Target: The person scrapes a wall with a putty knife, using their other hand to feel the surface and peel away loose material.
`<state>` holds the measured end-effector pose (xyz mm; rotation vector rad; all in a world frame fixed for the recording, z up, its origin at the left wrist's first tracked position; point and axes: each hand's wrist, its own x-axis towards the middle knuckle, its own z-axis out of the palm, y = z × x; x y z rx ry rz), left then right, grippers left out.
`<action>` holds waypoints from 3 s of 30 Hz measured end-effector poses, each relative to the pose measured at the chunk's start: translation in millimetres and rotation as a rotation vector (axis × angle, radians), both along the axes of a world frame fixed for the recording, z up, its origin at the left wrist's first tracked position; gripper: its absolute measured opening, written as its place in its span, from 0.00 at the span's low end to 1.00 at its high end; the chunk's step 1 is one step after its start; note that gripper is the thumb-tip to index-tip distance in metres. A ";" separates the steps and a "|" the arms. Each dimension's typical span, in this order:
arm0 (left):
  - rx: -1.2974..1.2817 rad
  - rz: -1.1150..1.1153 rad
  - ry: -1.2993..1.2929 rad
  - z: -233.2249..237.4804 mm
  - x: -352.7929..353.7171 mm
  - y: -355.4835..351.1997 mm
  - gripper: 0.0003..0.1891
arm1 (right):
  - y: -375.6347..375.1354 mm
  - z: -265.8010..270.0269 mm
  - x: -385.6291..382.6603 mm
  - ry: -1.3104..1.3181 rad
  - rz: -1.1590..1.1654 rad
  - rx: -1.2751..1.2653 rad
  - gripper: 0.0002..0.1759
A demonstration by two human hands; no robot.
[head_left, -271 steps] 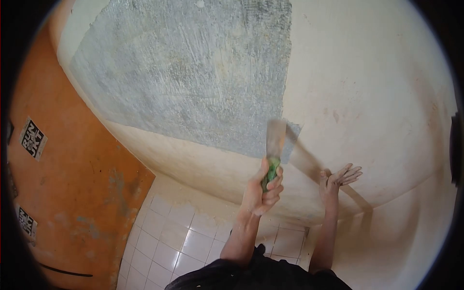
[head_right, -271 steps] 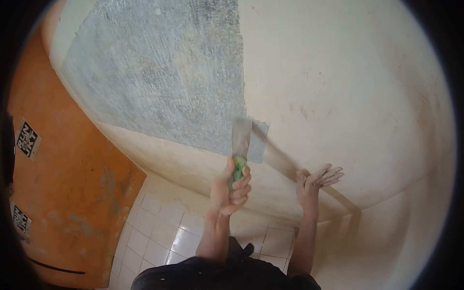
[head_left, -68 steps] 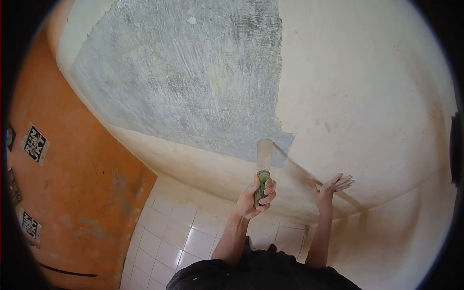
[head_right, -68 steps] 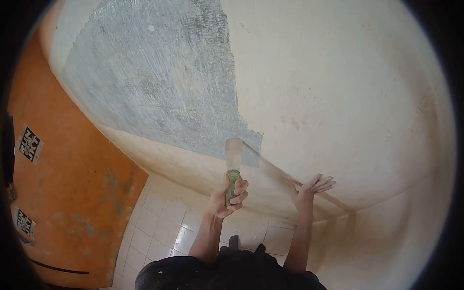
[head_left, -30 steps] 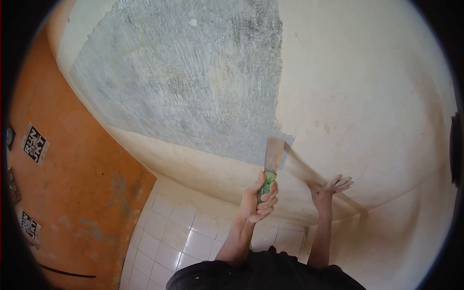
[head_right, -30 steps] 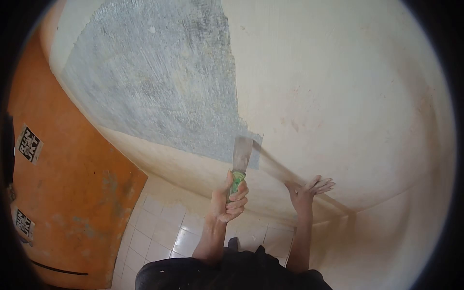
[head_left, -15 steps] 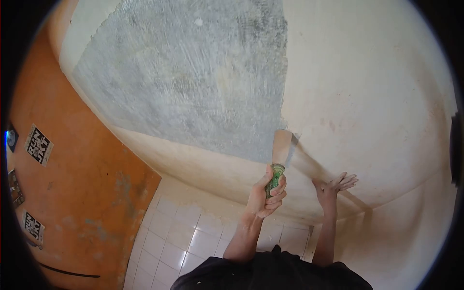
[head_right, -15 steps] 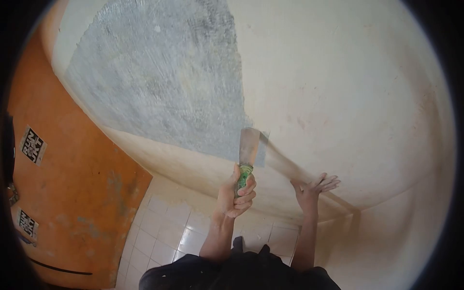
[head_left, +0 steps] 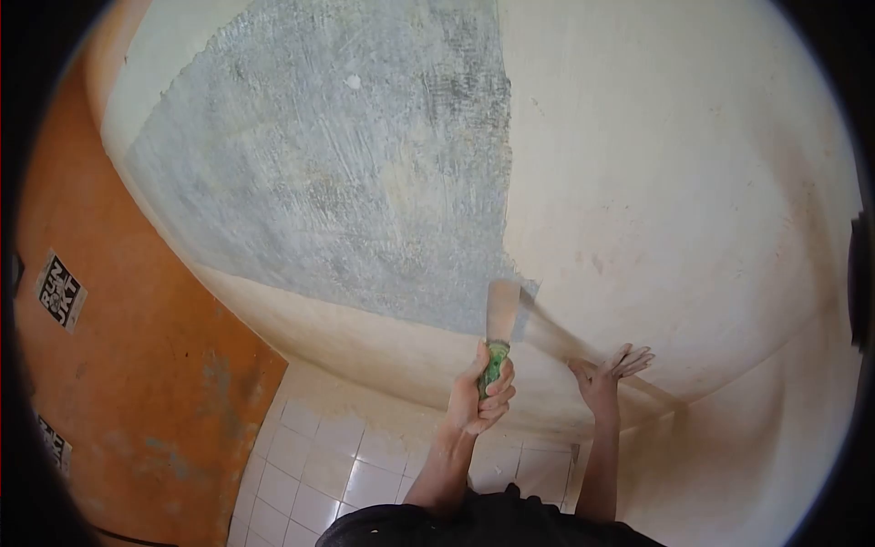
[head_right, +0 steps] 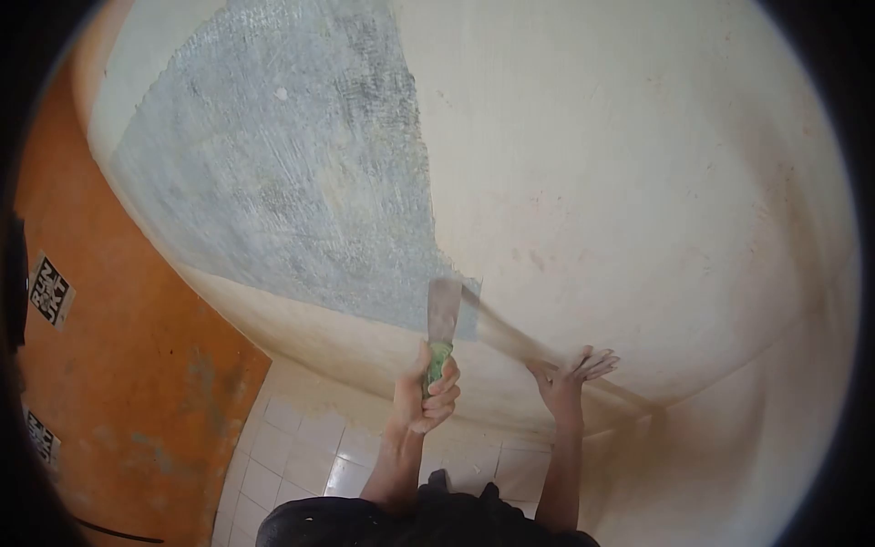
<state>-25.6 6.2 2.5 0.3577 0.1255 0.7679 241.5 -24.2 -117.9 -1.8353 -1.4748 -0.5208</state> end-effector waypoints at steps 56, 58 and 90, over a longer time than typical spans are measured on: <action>0.206 0.062 0.052 60.6 10.8 15.9 0.29 | -9.6 -1.2 -12.7 -0.017 -0.034 -0.013 0.70; 0.260 0.073 0.061 72.4 14.8 21.1 0.29 | -5.0 2.3 -9.8 0.033 -0.010 -0.029 0.69; 0.103 0.139 0.235 39.7 -13.3 -0.5 0.28 | -6.9 0.9 -5.9 0.038 -0.010 -0.061 0.71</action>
